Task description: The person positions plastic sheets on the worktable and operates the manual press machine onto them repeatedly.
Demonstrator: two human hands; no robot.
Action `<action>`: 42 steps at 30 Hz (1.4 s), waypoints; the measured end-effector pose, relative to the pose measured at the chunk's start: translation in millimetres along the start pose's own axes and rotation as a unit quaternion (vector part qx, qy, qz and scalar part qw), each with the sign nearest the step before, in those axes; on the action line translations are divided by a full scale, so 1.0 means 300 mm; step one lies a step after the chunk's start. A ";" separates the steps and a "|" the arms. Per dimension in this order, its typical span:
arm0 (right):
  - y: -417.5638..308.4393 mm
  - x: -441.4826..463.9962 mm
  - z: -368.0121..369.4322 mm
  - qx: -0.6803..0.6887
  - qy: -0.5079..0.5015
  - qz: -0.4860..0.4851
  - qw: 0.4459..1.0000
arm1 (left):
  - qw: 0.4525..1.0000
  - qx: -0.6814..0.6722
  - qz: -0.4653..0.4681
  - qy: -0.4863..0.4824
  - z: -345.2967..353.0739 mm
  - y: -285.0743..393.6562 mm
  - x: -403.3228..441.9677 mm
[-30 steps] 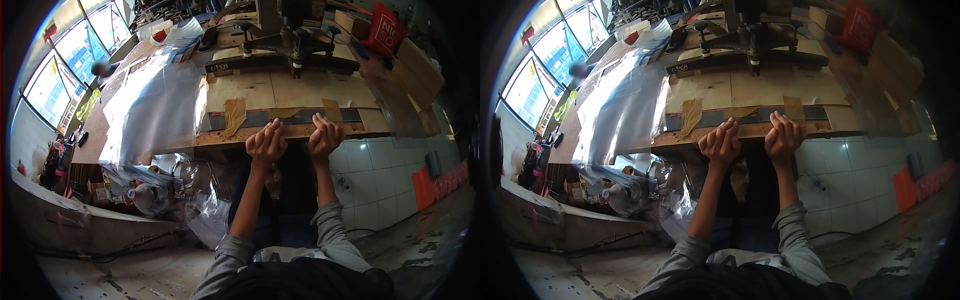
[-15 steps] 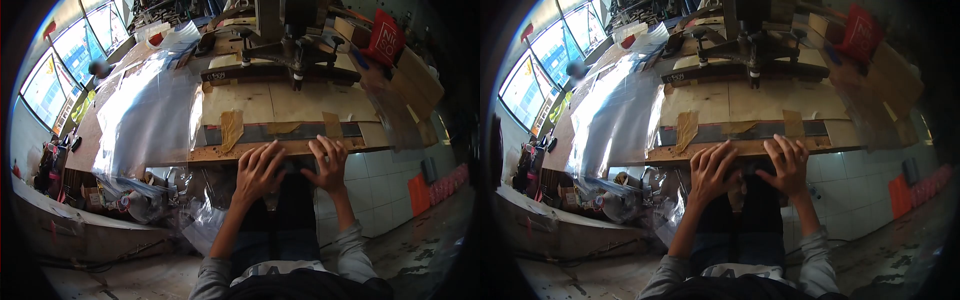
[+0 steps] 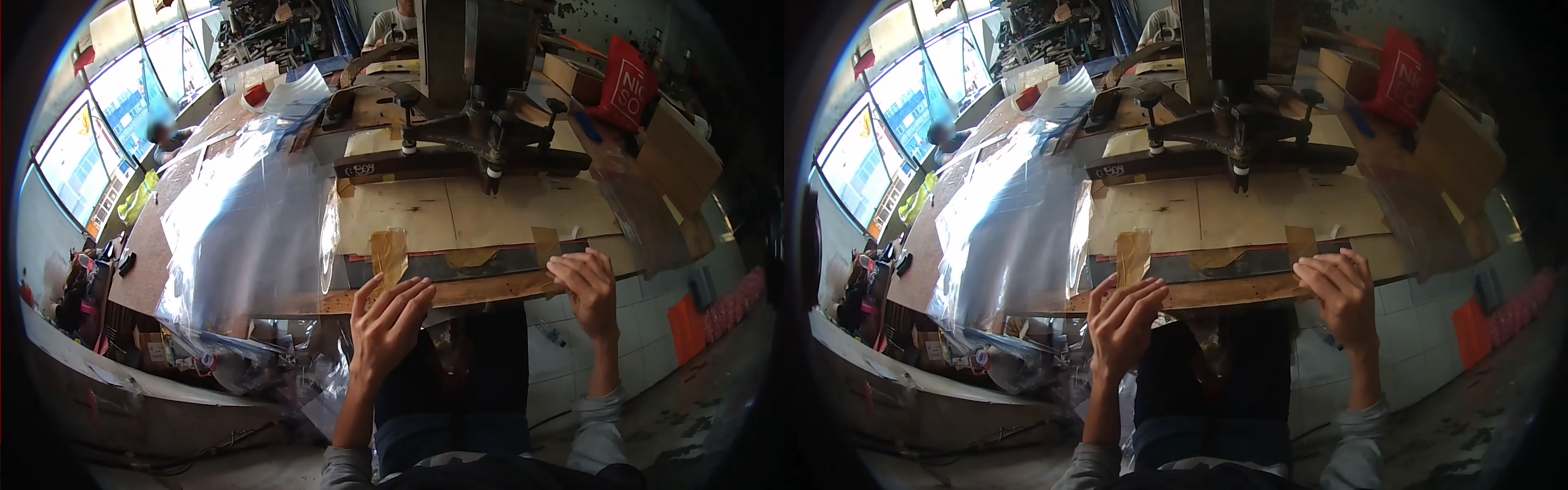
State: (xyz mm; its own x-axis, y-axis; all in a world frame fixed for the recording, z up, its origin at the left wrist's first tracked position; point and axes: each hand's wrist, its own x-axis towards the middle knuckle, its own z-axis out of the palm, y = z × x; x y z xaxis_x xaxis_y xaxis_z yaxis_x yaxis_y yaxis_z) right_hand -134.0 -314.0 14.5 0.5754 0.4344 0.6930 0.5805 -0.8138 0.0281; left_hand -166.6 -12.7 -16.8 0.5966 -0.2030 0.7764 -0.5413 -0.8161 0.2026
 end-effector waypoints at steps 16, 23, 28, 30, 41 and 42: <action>0.058 0.217 -0.156 -0.016 -0.031 -0.033 0.999 | 0.996 0.043 0.079 -0.021 -0.122 0.011 0.158; 0.056 0.123 -0.325 0.089 -0.154 -0.018 0.984 | 0.991 -0.029 0.122 -0.040 -0.186 0.105 0.128; 0.127 0.137 -0.312 0.331 -0.392 -0.085 0.854 | 0.890 -0.248 0.148 -0.351 -0.248 -0.064 0.183; 0.215 0.232 -0.245 0.412 -0.414 -0.089 0.807 | 0.847 -0.312 0.123 -0.412 -0.223 -0.149 0.253; 0.373 0.241 0.345 0.082 -0.135 -0.024 0.987 | 0.960 0.040 -0.024 -0.275 0.193 -0.370 0.332; 0.371 0.230 0.343 0.101 -0.140 -0.018 0.985 | 0.961 0.019 -0.034 -0.275 0.192 -0.369 0.332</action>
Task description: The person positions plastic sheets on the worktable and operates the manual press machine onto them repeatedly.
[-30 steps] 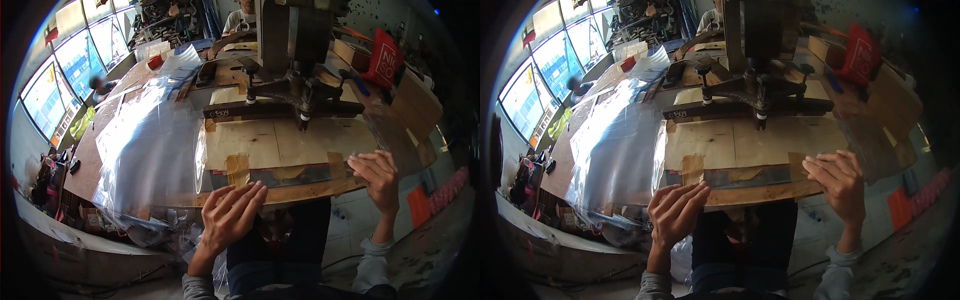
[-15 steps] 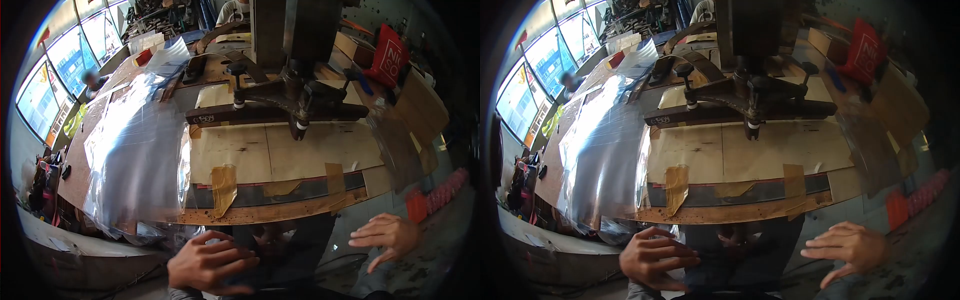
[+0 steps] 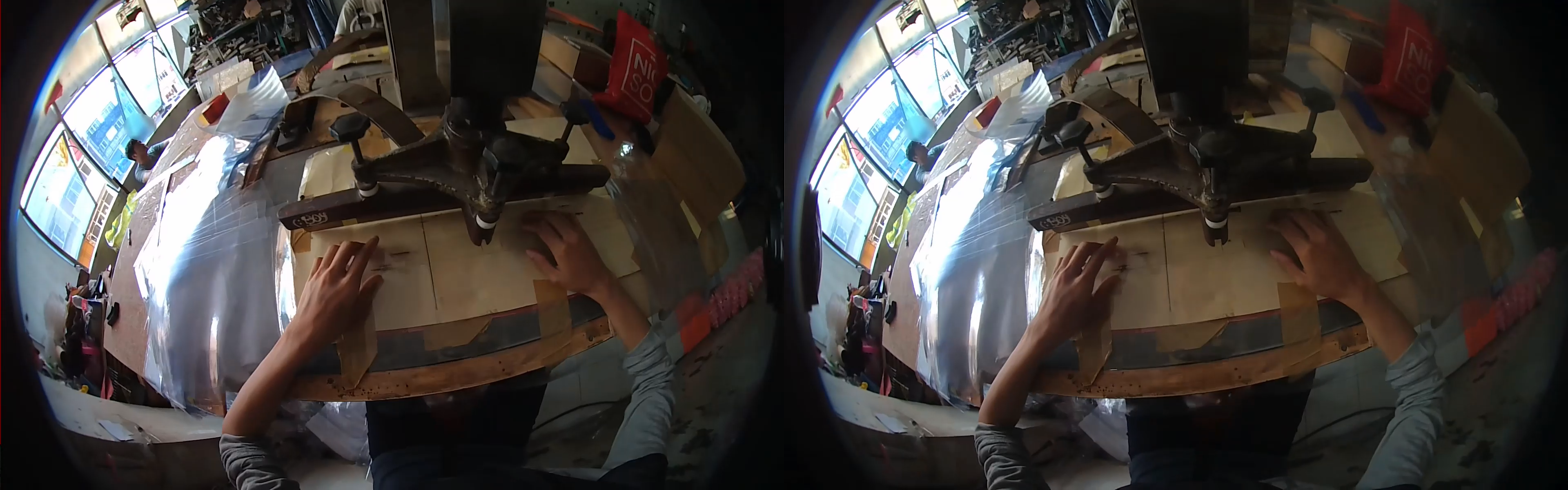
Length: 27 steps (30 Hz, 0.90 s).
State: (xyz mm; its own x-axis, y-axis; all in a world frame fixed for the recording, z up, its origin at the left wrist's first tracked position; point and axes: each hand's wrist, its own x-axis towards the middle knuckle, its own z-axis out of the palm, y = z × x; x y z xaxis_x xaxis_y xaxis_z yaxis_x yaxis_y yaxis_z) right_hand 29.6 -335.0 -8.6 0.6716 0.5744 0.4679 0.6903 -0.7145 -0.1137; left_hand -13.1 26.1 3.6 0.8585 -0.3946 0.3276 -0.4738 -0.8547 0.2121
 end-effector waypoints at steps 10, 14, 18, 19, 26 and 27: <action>-0.001 0.010 -0.015 0.008 -0.070 -0.006 0.998 | 0.992 -0.111 -0.051 -0.016 -0.005 0.020 0.030; -0.017 0.021 -0.020 0.014 -0.027 -0.004 1.000 | 0.996 -0.081 0.013 -0.027 -0.010 0.014 0.022; -0.025 0.014 -0.026 -0.026 0.013 -0.031 0.999 | 0.999 -0.024 0.026 -0.026 -0.015 0.023 0.016; -0.029 0.016 -0.027 -0.036 0.018 -0.048 0.998 | 0.999 -0.004 0.033 -0.023 -0.014 0.024 0.014; -0.065 0.013 -0.063 -0.088 -0.045 -0.096 0.991 | 0.993 0.091 0.075 0.005 -0.021 0.053 0.007; -0.068 0.011 -0.076 -0.093 -0.057 -0.100 0.989 | 0.991 0.103 0.083 -0.001 -0.027 0.055 0.004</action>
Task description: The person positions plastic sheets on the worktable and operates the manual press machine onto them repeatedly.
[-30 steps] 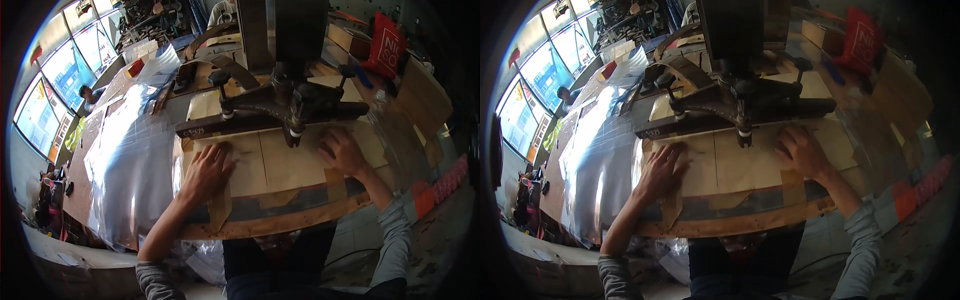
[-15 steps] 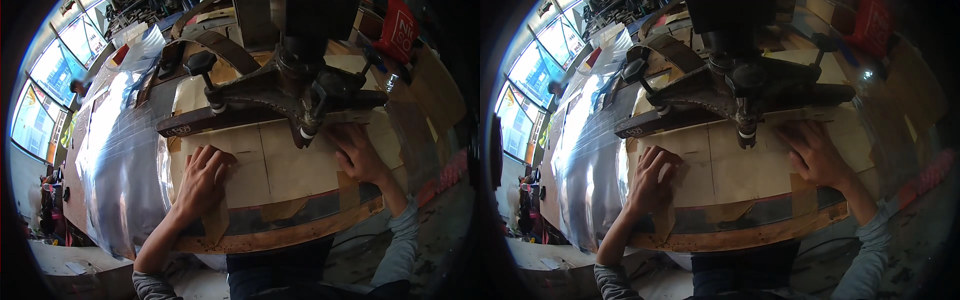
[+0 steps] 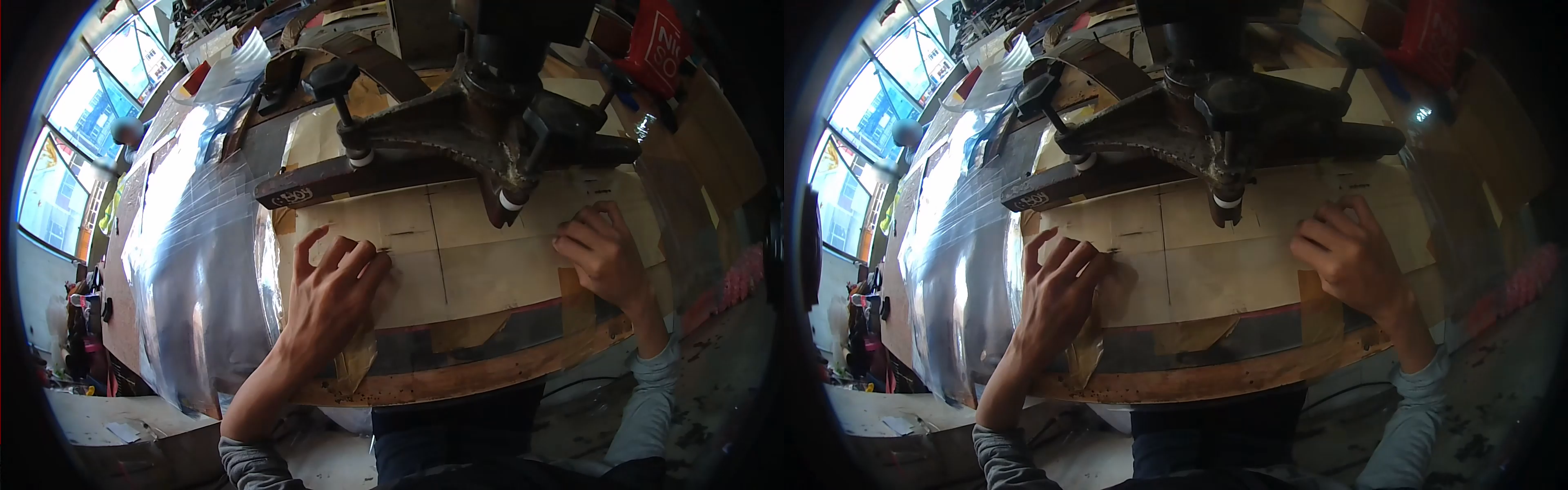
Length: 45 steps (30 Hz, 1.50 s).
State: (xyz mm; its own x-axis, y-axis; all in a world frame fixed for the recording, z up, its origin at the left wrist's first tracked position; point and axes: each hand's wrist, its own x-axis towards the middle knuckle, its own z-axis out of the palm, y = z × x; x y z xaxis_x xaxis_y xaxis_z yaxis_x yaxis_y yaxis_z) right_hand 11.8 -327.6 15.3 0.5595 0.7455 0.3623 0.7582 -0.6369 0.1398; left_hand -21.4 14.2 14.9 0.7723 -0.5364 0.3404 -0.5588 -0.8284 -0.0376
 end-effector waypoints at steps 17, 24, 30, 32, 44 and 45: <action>-0.109 -0.088 0.000 0.010 -0.061 0.208 0.976 | 0.995 -0.005 -0.066 -0.074 -0.015 0.046 -0.046; -0.030 -0.040 0.080 0.034 -0.010 0.199 0.979 | 0.997 -0.014 -0.073 -0.001 0.030 0.003 -0.017; -0.019 -0.032 0.098 0.053 0.026 0.184 0.981 | 0.996 -0.026 -0.087 0.005 0.002 0.031 -0.002; -0.014 -0.029 0.100 0.057 0.032 0.182 0.981 | 0.996 -0.019 -0.087 0.016 0.004 0.032 0.000; 0.000 -0.030 0.090 0.076 0.023 0.206 0.975 | 0.996 0.021 -0.081 -0.003 0.025 0.030 -0.011; 0.003 -0.032 0.094 0.086 0.026 0.206 0.974 | 0.996 0.020 -0.082 -0.001 0.025 0.029 -0.011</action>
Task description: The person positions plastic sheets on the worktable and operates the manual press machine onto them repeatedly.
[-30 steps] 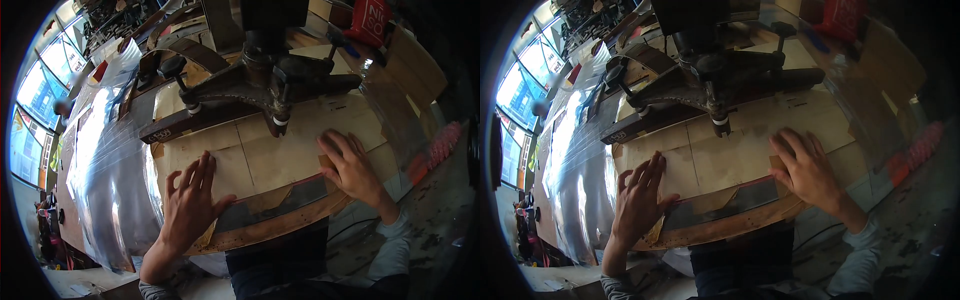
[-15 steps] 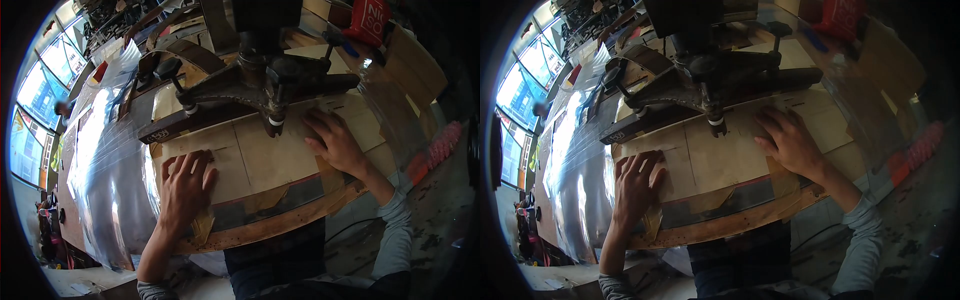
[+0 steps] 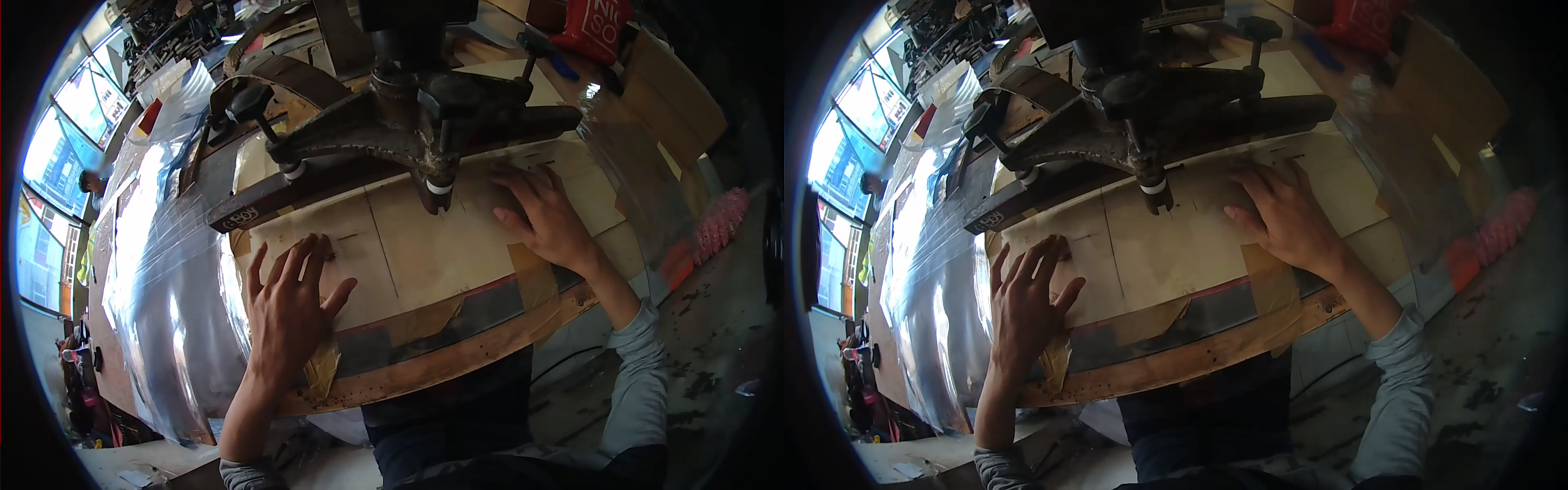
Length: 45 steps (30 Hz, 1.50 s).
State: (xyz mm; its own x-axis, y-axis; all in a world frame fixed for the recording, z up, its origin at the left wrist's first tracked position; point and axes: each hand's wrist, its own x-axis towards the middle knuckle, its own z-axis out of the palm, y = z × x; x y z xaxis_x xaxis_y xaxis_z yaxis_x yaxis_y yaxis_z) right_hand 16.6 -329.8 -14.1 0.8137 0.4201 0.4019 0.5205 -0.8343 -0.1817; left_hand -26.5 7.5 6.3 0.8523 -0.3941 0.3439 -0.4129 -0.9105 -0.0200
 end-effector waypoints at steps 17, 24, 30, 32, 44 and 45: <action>0.011 0.010 0.020 -0.014 0.036 -0.012 0.999 | 0.999 -0.002 -0.034 -0.042 -0.007 -0.004 0.002; -0.010 -0.021 -0.029 -0.075 0.027 0.013 0.997 | 0.997 -0.028 -0.028 -0.062 -0.001 -0.016 0.010; -0.047 -0.045 -0.049 -0.099 0.013 0.000 0.995 | 0.998 -0.040 -0.019 -0.037 -0.007 -0.014 0.000; -0.053 -0.042 -0.051 -0.093 0.002 -0.006 0.996 | 0.995 -0.068 -0.030 -0.060 -0.020 -0.006 -0.003; -0.058 -0.030 -0.045 -0.050 -0.045 0.000 0.998 | 0.995 -0.094 -0.002 -0.036 0.017 -0.014 -0.017; -0.056 -0.027 -0.041 -0.053 -0.038 -0.002 0.998 | 0.995 -0.097 -0.002 -0.032 0.022 -0.016 -0.014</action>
State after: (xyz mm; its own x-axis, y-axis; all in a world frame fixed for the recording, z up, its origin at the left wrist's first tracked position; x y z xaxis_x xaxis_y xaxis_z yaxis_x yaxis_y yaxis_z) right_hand -1.9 -323.6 -3.4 0.8310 0.4464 0.3319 0.4972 -0.8637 -0.0831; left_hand -25.9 12.7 -1.1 0.8698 -0.4039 0.2835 -0.4589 -0.8732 0.1640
